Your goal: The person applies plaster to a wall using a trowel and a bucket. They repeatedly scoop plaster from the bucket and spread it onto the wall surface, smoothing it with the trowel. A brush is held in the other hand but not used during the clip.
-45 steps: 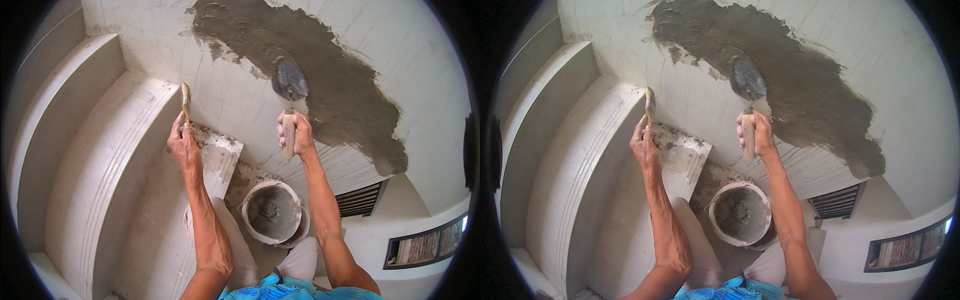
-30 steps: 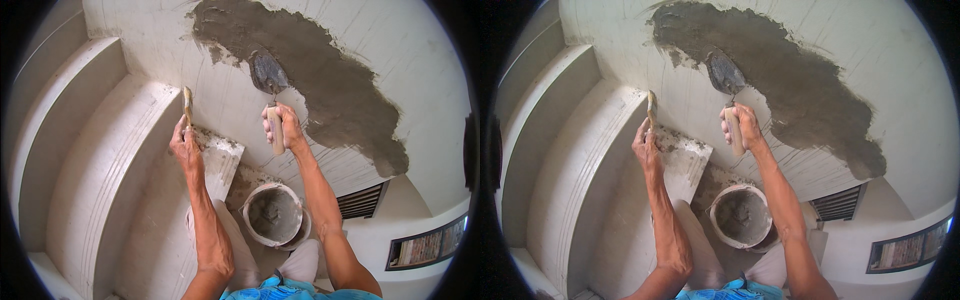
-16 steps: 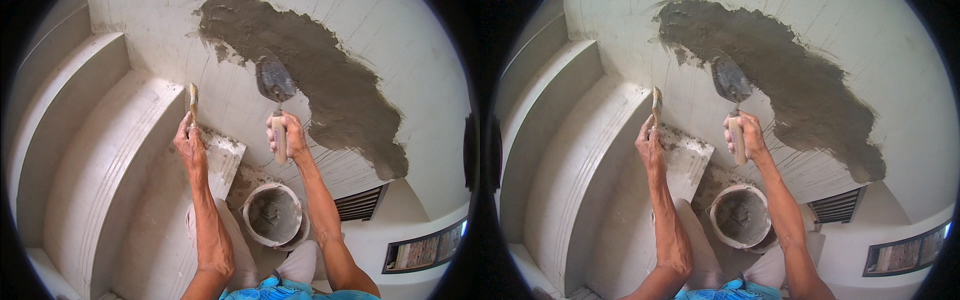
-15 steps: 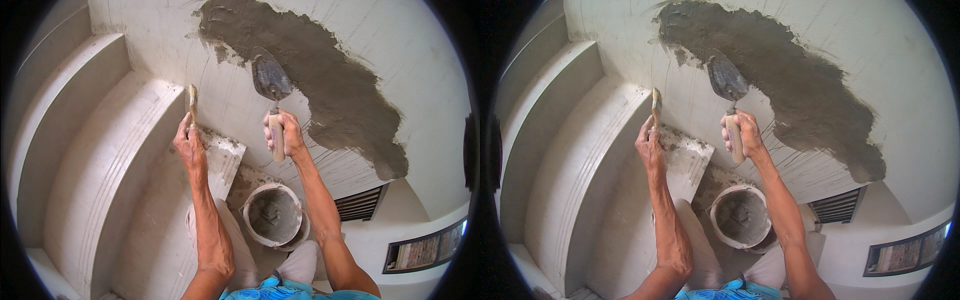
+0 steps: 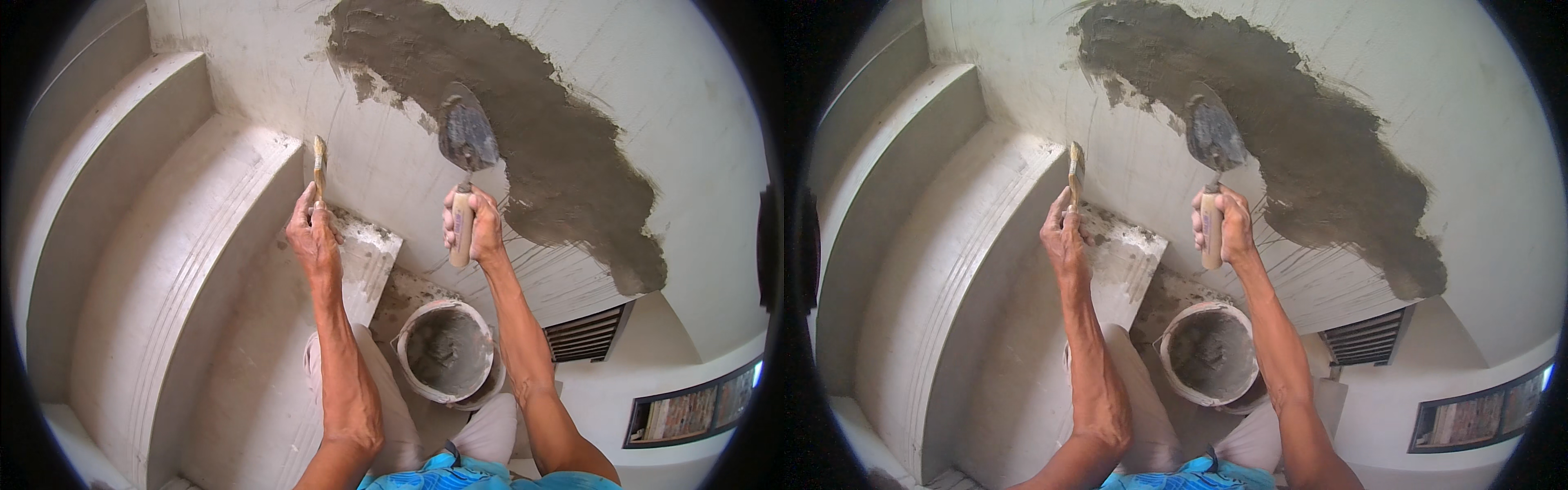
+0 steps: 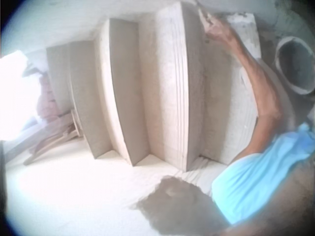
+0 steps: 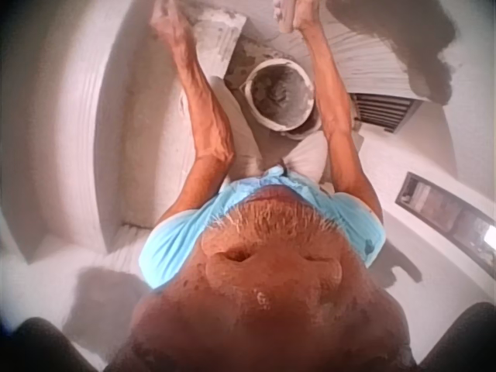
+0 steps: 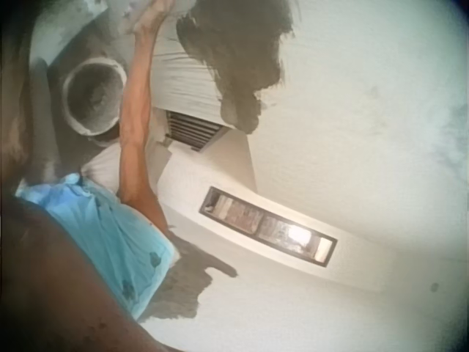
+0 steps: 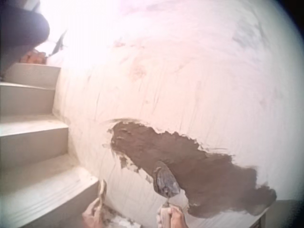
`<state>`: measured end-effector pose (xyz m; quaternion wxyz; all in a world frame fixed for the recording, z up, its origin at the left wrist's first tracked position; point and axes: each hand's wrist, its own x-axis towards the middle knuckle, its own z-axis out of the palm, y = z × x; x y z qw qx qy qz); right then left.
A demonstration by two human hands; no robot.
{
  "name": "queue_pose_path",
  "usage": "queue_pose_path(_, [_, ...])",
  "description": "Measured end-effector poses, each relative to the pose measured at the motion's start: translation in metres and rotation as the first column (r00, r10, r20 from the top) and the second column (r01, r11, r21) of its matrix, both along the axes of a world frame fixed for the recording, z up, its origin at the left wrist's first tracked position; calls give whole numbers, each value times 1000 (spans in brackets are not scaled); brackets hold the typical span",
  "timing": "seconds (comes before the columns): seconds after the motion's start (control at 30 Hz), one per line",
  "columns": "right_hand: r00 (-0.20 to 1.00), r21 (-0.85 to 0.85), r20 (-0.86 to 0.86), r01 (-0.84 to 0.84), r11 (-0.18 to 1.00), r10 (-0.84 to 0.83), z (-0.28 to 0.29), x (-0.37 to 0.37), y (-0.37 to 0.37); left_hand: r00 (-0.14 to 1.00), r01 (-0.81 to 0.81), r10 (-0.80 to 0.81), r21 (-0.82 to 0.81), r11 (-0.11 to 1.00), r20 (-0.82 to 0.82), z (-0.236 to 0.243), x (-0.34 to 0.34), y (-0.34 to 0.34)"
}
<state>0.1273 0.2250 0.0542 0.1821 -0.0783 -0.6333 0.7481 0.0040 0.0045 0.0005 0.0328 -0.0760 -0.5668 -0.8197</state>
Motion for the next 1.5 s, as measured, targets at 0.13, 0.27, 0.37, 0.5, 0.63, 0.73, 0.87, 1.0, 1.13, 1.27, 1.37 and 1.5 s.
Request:
queue_pose_path(0.13, [1000, 45, 26, -13, 999, 12, 17, -28, 2, 999, -27, 27, -3, 1000, 36, 1, -2, 1])
queue_pose_path(0.27, [998, -5, 45, 40, 999, -40, 18, -17, 8, 999, -40, 40, 17, 999, 35, 1, -2, -1])
queue_pose_path(0.37, [996, -138, -78, 26, 990, -37, -1, 9, 5, 999, -28, 28, -5, 1000, 35, -2, -3, -2])
queue_pose_path(0.5, [995, -141, -88, 40, 989, -53, -5, 9, -8, 999, -9, 9, -3, 1000, 39, 5, 2, -1])
queue_pose_path(0.63, [999, 47, 33, -19, 999, 17, 16, -24, -26, 999, -34, 33, 15, 999, 40, -2, -3, -3])
queue_pose_path(0.73, [996, 97, 80, -53, 994, 45, 25, -51, -29, 999, -47, 46, 21, 999, 14, -1, -3, -4])
queue_pose_path(0.87, [994, 179, 104, -40, 983, 22, 32, -74, -23, 999, -37, 37, 15, 999, 10, 1, -3, -3])
queue_pose_path(1.0, [997, 131, 72, 22, 991, -31, 36, -77, -23, 998, -37, 36, 17, 999, 50, 0, -4, -5])
queue_pose_path(1.13, [999, 49, -3, 41, 998, -41, 26, -52, -7, 997, -37, 37, 2, 999, 65, 0, -3, -5])
queue_pose_path(1.27, [995, -43, -93, 33, 999, -36, 21, -31, -8, 996, -33, 33, 2, 999, 79, -1, -3, -5])
queue_pose_path(1.37, [999, 30, -40, -17, 999, 18, 27, -32, -18, 999, -29, 28, 18, 999, 46, 0, -2, -3])
queue_pose_path(1.5, [1000, 78, 20, -21, 997, 19, 34, -47, -23, 999, -27, 26, 25, 999, 45, 0, -3, -1])
